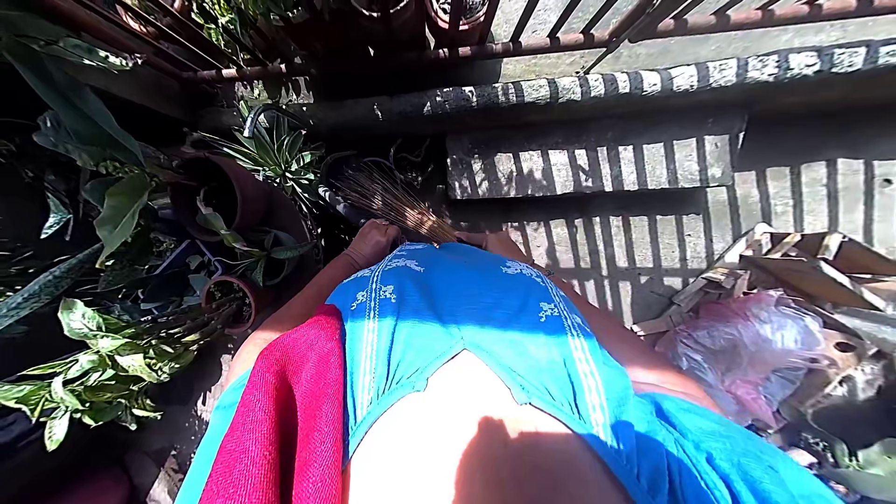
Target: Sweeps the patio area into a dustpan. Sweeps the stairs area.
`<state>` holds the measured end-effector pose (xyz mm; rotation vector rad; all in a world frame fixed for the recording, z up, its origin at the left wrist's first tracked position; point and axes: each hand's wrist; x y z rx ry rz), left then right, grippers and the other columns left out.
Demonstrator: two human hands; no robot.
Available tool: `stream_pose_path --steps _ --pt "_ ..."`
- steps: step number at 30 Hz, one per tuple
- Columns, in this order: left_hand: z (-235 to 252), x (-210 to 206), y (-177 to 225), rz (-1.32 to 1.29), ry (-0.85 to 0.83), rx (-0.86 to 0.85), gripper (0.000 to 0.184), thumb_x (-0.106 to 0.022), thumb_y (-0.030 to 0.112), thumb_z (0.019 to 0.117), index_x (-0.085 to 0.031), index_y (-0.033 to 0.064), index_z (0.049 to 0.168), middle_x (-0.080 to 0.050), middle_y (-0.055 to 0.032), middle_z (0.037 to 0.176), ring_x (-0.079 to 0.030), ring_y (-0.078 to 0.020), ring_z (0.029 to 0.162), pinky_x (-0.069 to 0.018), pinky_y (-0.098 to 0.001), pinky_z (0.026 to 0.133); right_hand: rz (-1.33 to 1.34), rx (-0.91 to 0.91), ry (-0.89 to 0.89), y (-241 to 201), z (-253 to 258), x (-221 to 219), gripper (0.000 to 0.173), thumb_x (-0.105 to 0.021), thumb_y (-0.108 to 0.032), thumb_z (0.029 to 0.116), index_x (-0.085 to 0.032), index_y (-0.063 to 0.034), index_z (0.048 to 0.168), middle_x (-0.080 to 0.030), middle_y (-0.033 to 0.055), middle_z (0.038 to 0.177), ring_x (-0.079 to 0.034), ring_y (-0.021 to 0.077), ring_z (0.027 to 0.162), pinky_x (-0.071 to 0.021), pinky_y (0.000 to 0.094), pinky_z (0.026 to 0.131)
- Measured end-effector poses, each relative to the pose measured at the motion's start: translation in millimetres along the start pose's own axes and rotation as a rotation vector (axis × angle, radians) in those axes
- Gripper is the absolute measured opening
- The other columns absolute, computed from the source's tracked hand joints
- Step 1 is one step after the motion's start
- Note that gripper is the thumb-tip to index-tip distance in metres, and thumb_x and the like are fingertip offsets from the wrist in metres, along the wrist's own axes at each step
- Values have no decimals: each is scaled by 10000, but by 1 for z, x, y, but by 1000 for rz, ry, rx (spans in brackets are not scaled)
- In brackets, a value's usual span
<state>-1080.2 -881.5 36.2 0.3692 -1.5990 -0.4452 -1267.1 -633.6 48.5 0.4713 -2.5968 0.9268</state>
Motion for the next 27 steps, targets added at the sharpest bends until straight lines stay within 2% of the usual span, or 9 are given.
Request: stream_pose_path --steps 3,6,8,11,14,18,21,24,27 --pt "-2 8 2 -27 19 -21 96 -624 -3 915 -708 -50 916 -740 -218 866 -735 -414 905 -562 -550 892 -89 -101 -58 -7 14 -7 461 -509 -314 1086 -484 -329 1546 -682 294 1215 -640 521 1134 -481 695 925" --pt "-9 19 -4 -57 -51 35 150 -713 32 837 -698 -58 957 -735 -244 941 -714 -438 981 -524 -575 956 -83 -74 8 9 17 -6 461 -587 -327 1040 -563 -241 1493 -705 280 1142 -668 497 1079 -498 694 892" --pt "-13 17 -6 -74 -64 47 166 -711 24 831 -699 -67 970 -731 -256 954 -707 -454 993 -518 -585 962 -28 -44 52 14 8 2 486 -636 -349 1006 -591 -218 1472 -715 266 1127 -673 475 1067 -490 692 902" --pt "-14 5 -4 -80 -54 29 112 -624 -36 898 -702 -77 966 -732 -259 933 -713 -459 977 -531 -588 941 51 -28 129 11 -7 13 462 -670 -304 986 -627 -224 1440 -732 234 1115 -686 444 1051 -493 668 916" --pt "-16 -4 -2 -60 -18 18 133 -592 -2 948 -703 -74 946 -733 -247 898 -722 -444 948 -547 -573 908 136 2 199 5 -5 17 455 -682 -246 968 -646 -189 1418 -740 225 1114 -697 429 1041 -499 659 916" --pt "-21 -3 5 -58 34 -5 189 -577 50 983 -709 -75 929 -728 -242 855 -726 -431 902 -559 -544 891 144 14 171 -10 16 6 481 -660 -233 996 -596 -123 1460 -711 239 1206 -673 428 1126 -483 631 983" --pt "-29 2 8 -73 88 15 171 -607 57 966 -717 -70 933 -730 -240 870 -724 -423 915 -552 -536 910 60 -12 73 -15 21 1 482 -640 -255 1020 -573 -128 1479 -688 254 1250 -650 453 1163 -469 639 996" --pt "-39 2 -1 -63 126 21 99 -657 28 897 -704 -56 921 -735 -220 877 -724 -414 926 -549 -520 933 7 -14 52 -4 17 -1 459 -656 -274 1003 -616 -156 1445 -711 247 1193 -674 448 1110 -491 643 961" --pt "-48 0 -8 -46 122 18 109 -673 16 861 -704 -58 933 -729 -225 880 -718 -429 924 -549 -538 929 -40 -25 25 2 6 2 489 -650 -313 1004 -589 -195 1475 -701 257 1206 -656 459 1135 -475 658 965"
Point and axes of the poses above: each hand's wrist, its own z-axis towards the middle knuckle, its own x-axis out of the back of the hand, y = z × x
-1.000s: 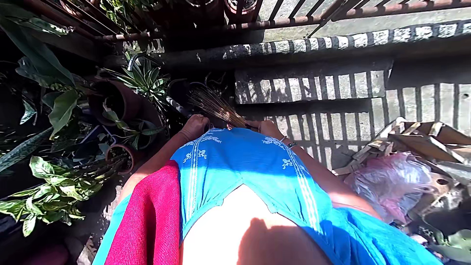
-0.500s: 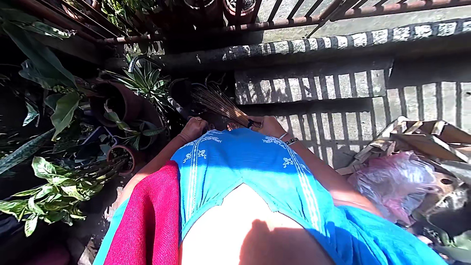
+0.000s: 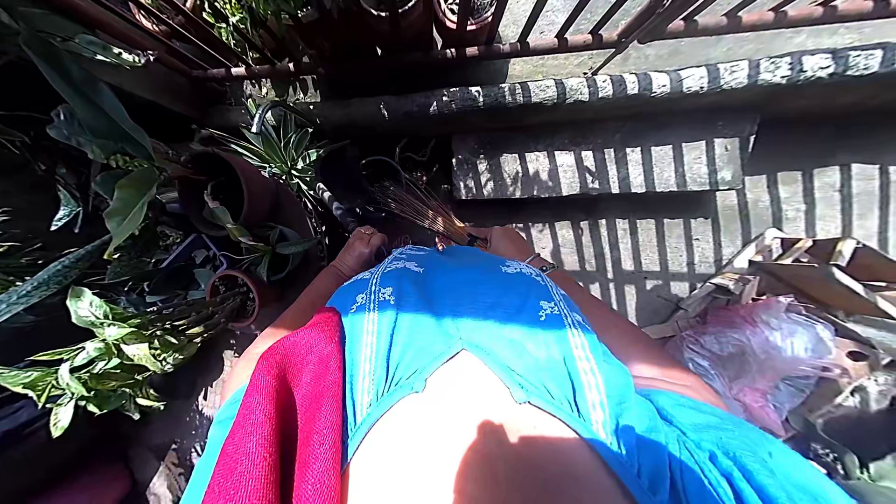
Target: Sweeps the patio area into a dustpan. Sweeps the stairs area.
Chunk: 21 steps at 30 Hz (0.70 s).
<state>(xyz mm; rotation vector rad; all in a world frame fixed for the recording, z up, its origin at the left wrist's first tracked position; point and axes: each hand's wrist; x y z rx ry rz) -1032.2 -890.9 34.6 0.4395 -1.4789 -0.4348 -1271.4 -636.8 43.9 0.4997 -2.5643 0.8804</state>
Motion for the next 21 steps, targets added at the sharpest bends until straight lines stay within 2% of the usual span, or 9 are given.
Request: stream_pose_path --steps 5,8,13,17,21 --pt "-3 -3 2 9 8 1 100 -618 -21 916 -707 -60 939 -731 -231 890 -723 -421 930 -559 -524 920 68 -35 94 -13 -12 10 479 -647 -271 1002 -595 -168 1467 -719 251 1150 -678 453 1074 -490 646 927" --pt "-2 -2 7 3 3 -25 130 -604 4 941 -712 -67 941 -730 -240 884 -726 -425 918 -565 -523 905 112 -5 137 -20 4 4 491 -649 -261 995 -589 -156 1471 -728 241 1126 -692 435 1049 -504 642 917" --pt "-6 -4 9 -18 -5 -76 193 -559 51 996 -702 -69 946 -719 -234 873 -718 -398 924 -557 -493 915 26 32 -4 -30 17 -2 500 -624 -312 1023 -555 -171 1498 -700 258 1200 -662 455 1129 -488 646 963" --pt "-6 -2 8 20 -18 -60 176 -578 65 984 -701 -54 945 -726 -230 890 -720 -404 945 -551 -507 935 -24 1 -15 -18 11 -3 473 -649 -298 995 -612 -152 1444 -704 258 1183 -667 465 1107 -495 677 928" --pt "-4 -3 3 30 -4 -49 137 -596 5 953 -712 -67 945 -730 -240 882 -723 -433 946 -558 -525 934 32 0 34 -10 -3 5 474 -647 -259 982 -618 -139 1440 -721 249 1130 -680 450 1065 -494 662 913"
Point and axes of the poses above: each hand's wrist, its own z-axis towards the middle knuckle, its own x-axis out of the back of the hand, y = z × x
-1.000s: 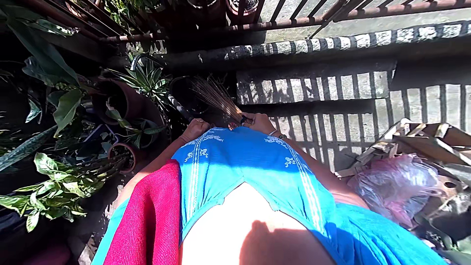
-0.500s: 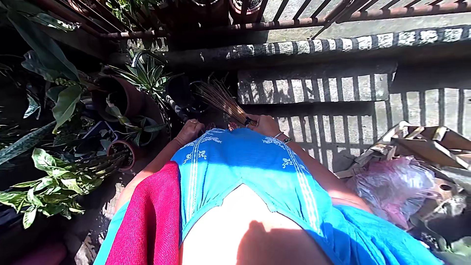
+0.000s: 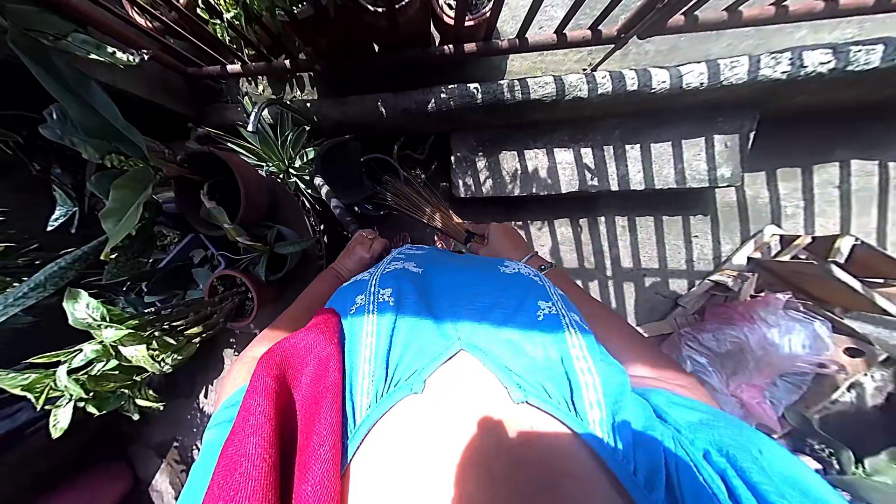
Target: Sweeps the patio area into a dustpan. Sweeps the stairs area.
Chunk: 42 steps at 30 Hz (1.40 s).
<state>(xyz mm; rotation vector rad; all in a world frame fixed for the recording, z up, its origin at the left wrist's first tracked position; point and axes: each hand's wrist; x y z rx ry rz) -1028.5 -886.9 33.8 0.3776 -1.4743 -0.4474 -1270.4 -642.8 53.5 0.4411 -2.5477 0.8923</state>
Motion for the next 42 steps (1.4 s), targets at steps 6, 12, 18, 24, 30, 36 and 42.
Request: stream_pose_path --steps 6,12,18,24,30,36,42 --pt "7 4 3 -5 -57 -11 170 -571 23 972 -701 -80 934 -725 -250 883 -723 -437 943 -561 -531 916 -90 -29 -45 -22 -3 8 525 -601 -336 1032 -502 -246 1540 -706 274 1121 -671 480 1056 -506 656 883" --pt "14 10 1 0 -45 -15 152 -598 39 960 -706 -62 926 -729 -238 887 -725 -429 943 -561 -528 916 -171 -36 -119 -21 5 7 444 -579 -272 1046 -566 -210 1485 -693 296 1154 -657 511 1091 -494 688 871" --pt "6 11 -10 -5 -74 -20 132 -602 10 949 -709 -68 939 -733 -241 892 -727 -435 946 -556 -542 929 33 -11 45 7 3 11 473 -664 -286 983 -622 -161 1438 -721 268 1106 -684 474 1038 -498 681 895" --pt "6 13 -2 -45 -110 -12 209 -549 32 985 -707 -100 949 -720 -268 907 -716 -438 945 -545 -525 936 68 44 46 -13 24 6 499 -648 -252 998 -573 -161 1484 -722 255 1119 -687 456 1036 -501 650 909" --pt "14 15 0 -84 -84 -24 231 -534 43 987 -710 -102 950 -723 -273 915 -714 -454 963 -543 -534 934 -79 -40 -109 -12 19 -2 456 -611 -343 1023 -604 -196 1455 -699 270 1169 -659 474 1109 -495 663 904" --pt "12 15 -3 -44 -92 -64 212 -544 35 983 -701 -98 931 -719 -265 877 -722 -444 928 -559 -531 905 -44 -36 -14 -4 4 8 495 -626 -323 1016 -568 -194 1491 -706 280 1135 -668 486 1073 -492 672 907" --pt "1 12 -7 -164 -112 -26 249 -534 44 996 -719 -112 941 -719 -277 912 -707 -445 956 -528 -524 949 77 22 23 -16 22 -2 496 -650 -271 1010 -570 -150 1484 -709 263 1171 -671 465 1091 -490 652 941"
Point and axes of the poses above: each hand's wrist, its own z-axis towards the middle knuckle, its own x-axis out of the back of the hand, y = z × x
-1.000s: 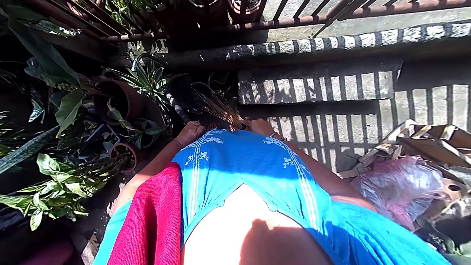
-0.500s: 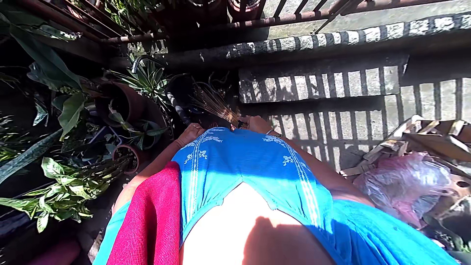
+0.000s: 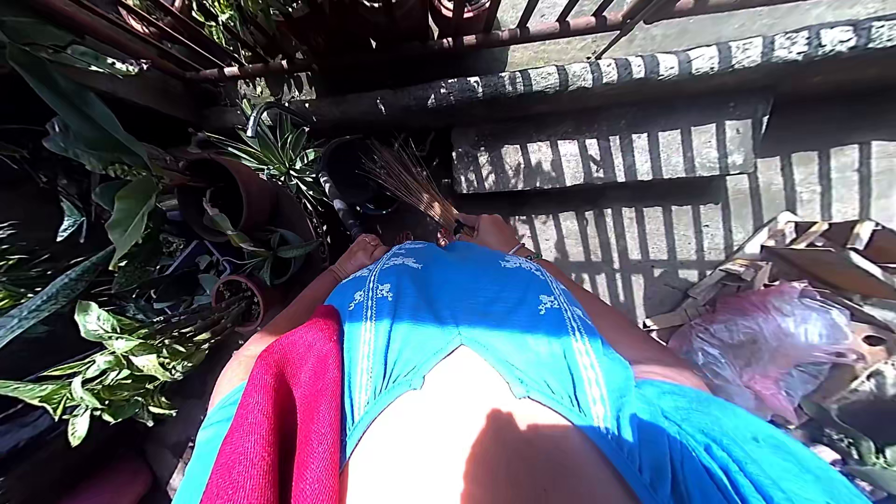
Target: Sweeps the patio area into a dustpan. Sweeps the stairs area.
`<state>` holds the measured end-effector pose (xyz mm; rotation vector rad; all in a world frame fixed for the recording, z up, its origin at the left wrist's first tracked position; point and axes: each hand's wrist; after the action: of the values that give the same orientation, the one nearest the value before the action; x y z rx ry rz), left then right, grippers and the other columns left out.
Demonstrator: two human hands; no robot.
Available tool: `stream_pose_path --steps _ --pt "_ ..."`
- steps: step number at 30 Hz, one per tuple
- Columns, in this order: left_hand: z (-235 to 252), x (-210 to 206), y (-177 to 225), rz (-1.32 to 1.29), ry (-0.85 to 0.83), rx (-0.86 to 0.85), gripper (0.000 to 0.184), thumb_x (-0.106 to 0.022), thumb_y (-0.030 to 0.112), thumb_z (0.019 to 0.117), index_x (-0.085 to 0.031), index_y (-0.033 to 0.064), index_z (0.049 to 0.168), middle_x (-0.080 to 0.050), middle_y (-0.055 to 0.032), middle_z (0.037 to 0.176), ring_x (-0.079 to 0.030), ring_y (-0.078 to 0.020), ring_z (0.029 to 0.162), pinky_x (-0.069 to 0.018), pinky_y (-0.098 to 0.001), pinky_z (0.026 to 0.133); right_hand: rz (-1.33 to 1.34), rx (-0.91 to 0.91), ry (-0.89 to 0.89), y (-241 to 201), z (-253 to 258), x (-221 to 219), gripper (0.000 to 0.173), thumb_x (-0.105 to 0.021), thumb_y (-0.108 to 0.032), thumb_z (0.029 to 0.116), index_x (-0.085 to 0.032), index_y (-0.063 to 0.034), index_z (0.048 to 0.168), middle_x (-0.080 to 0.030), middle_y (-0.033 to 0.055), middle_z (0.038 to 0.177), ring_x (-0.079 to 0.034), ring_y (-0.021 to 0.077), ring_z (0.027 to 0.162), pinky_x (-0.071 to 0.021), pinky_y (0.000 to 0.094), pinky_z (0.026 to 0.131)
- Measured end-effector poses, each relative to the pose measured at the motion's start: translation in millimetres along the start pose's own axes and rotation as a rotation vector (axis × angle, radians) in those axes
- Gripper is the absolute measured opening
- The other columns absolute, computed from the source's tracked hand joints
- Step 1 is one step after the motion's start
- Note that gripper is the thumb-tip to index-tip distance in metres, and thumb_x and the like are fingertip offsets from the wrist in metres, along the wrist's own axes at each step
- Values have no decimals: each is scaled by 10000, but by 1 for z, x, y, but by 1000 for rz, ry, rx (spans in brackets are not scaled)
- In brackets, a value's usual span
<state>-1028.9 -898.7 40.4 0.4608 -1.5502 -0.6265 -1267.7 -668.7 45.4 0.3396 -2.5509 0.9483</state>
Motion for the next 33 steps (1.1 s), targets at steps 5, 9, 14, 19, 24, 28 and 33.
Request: stream_pose_path --steps 5,9,14,19,24,28,33 --pt "-6 6 1 16 -33 2 239 -531 38 990 -717 -111 968 -720 -284 941 -702 -459 986 -520 -529 966 -3 8 -57 9 -2 -7 443 -664 -257 997 -632 -132 1422 -708 265 1176 -667 470 1102 -478 670 945" --pt "-15 2 -3 83 13 -10 229 -542 66 998 -715 -83 978 -726 -265 936 -713 -438 974 -541 -521 950 9 -26 24 23 -13 3 445 -669 -244 971 -650 -138 1403 -725 248 1120 -680 458 1066 -489 681 916" --pt "-22 2 1 28 29 -21 235 -539 56 992 -720 -80 927 -716 -249 881 -711 -406 928 -534 -486 932 82 -50 132 18 -1 8 443 -656 -233 962 -660 -116 1389 -741 217 1101 -702 415 1038 -510 645 913" --pt "-19 3 -4 -234 -292 296 305 -463 33 1028 -686 -173 1062 -678 -338 1147 -611 -468 1200 -401 -470 1124 -103 10 -68 -2 13 -9 475 -611 -291 1028 -566 -192 1491 -700 272 1177 -660 477 1107 -490 674 925" --pt "-8 4 2 -4 -95 94 247 -528 33 988 -714 -129 1004 -715 -304 1015 -684 -471 1056 -499 -518 1014 -288 -54 -200 -13 -2 -7 436 -538 -298 1063 -558 -209 1489 -691 281 1180 -660 487 1113 -507 668 892" --pt "-9 2 -4 38 -64 19 244 -529 42 994 -718 -113 995 -721 -286 986 -694 -464 1031 -519 -522 987 -296 -41 -139 -11 -18 6 461 -585 -316 1036 -559 -198 1480 -706 287 1074 -679 496 1025 -515 665 843" --pt "-3 -6 -6 36 -93 19 231 -532 16 986 -716 -123 992 -720 -290 987 -697 -454 1019 -510 -505 991 -290 12 -95 -17 -37 27 494 -571 -344 1046 -511 -261 1529 -711 278 994 -685 490 959 -510 649 823"
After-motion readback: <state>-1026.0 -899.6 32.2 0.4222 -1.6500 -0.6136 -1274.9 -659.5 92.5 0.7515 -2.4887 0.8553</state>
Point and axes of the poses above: each hand's wrist, its own z-axis towards the middle knuckle, its own x-axis out of the back of the hand, y = z × x
